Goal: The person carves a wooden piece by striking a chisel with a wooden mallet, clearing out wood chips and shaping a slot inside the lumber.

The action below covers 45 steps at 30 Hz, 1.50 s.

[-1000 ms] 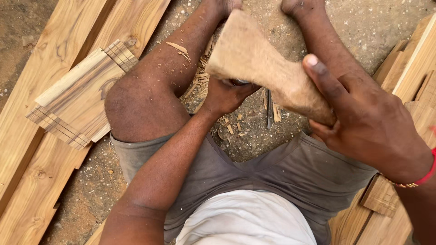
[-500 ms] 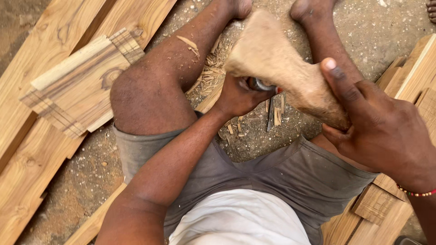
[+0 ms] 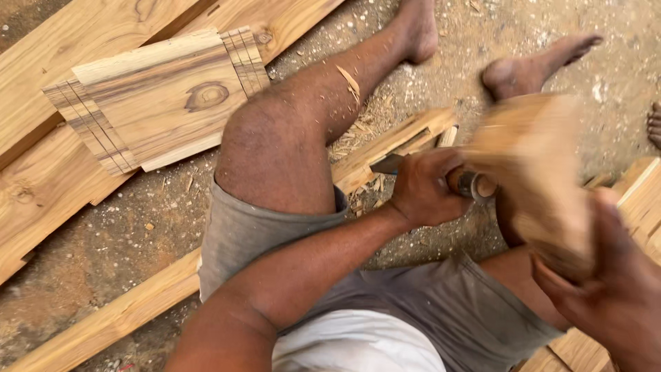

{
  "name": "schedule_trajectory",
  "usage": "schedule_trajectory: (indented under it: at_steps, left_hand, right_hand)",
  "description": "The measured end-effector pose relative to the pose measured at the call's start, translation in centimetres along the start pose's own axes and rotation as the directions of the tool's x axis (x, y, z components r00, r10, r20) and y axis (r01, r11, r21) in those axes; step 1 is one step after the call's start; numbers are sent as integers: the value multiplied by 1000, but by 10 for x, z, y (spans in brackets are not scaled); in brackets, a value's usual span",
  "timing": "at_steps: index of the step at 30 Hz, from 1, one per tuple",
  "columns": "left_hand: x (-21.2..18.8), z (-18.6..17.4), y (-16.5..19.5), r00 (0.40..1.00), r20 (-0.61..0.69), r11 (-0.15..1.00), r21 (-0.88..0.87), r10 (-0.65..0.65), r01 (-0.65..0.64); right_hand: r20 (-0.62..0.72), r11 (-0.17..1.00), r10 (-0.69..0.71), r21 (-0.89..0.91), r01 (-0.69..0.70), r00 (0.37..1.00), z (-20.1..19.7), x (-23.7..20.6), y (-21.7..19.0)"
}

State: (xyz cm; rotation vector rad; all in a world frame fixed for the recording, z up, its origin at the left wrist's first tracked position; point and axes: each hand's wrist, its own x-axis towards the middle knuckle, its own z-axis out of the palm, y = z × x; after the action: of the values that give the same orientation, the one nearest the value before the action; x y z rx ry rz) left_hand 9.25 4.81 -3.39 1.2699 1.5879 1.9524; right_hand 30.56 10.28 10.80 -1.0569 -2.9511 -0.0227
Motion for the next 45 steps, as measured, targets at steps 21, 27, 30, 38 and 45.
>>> schedule_trajectory:
  at_steps: [21,27,30,38,45]
  left_hand:
    - [2,-4,-4,995,4,995,6,-99,99]
    - [-6,2,-14,999,20,999,-30,-41,42]
    - [-7,3,-21,996,47,997,15,-78,77]
    - [-2,-6,-21,997,-72,991,127,-21,30]
    - [0,14,18,995,42,990,-113,92,-87]
  right_hand:
    - [6,999,23,-39,-23,1000,16,4,10]
    - [-3,999,14,-34,-14,1000,13,3,12]
    - [-53,1000,1,-3,-1,999,14,2,12]
    - [74,999,2,-40,0,997,22,-1,13]
    - [-93,999,26,-19,-28,995,26,-6,12]
